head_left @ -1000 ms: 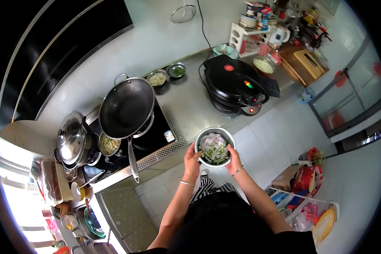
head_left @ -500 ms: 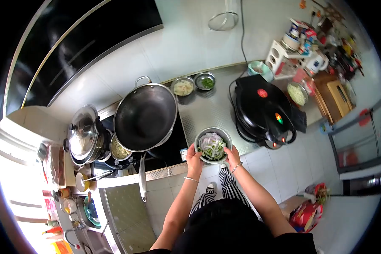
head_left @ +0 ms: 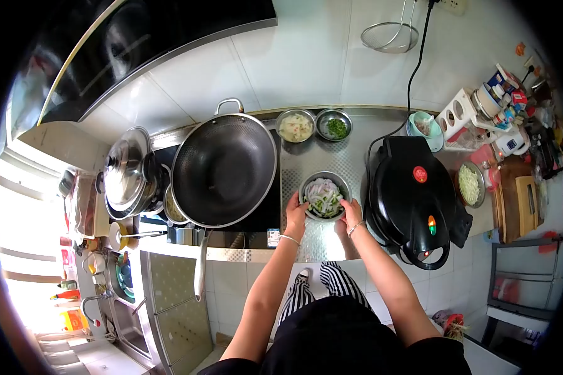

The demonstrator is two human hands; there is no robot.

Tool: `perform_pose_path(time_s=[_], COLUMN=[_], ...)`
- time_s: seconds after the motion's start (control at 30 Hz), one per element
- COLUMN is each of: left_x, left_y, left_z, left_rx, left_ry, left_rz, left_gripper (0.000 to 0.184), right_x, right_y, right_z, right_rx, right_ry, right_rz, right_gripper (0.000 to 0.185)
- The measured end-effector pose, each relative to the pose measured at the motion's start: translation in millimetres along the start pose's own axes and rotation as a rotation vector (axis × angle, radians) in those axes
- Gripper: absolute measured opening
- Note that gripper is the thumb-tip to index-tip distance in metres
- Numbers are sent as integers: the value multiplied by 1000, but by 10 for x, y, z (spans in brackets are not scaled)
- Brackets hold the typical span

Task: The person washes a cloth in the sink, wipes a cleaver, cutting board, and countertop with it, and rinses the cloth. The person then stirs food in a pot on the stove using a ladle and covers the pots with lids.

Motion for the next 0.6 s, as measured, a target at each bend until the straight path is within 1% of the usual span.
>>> perform_pose_path(time_s=[0.07, 0.17, 0.23, 0.27, 0.3, 0.37, 0.4, 0.43, 0.5, 0.53, 0.57, 0.6], left_x=[-77, -197, -190, -158, -94, 77, 320, 425, 546, 586, 646, 760], left_y=[-38, -5, 51, 46, 80, 166, 44, 47, 3, -2, 12, -53], left_z=[22, 88, 90, 93, 78, 61, -70, -51, -6, 29, 62, 53], left_rx=[-14, 6, -83, -86, -57, 1, 98, 92, 483, 541, 532, 606], left_ry=[23, 15, 56, 60, 58, 53, 38, 46, 124, 174, 188, 261], left_rz=[-2, 54, -20, -8, -116, -333, -348, -347, -78, 1, 17, 53], left_gripper=[52, 51, 49, 49, 49, 49, 45, 45, 43, 39, 39, 36], right_x=[-50, -81, -142, -173, -130, 10, 177, 330, 563, 683, 782, 827], right_y=[4, 30, 82, 124, 154, 240, 230, 228, 155, 101, 58, 44], right_z=[41, 106, 19, -50, -46, -108, -33, -37, -55, -121, -168, -276], right_rx=[-37, -77, -166, -191, -195, -276, -259, -261, -531, -610, -672, -694], right_ry=[-10, -29, -39, -55, -46, -75, -27, -30, 41, 21, 1, -2], right_rz=[-3, -18, 5, -53, -62, -229, -332, -341, -321, -258, -243, -223], right_gripper=[28, 27, 25, 27, 27, 31, 40, 40, 49, 55, 53, 51])
Point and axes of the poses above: each hand's wrist, its own x-axis away from the middle knuckle, its own y-axis out of the back of the hand, z = x × y, the point moved 4 cm from there along -x, towards the middle knuckle, and after that the axes turned 7 degrees about y, right-handed, at the moved point
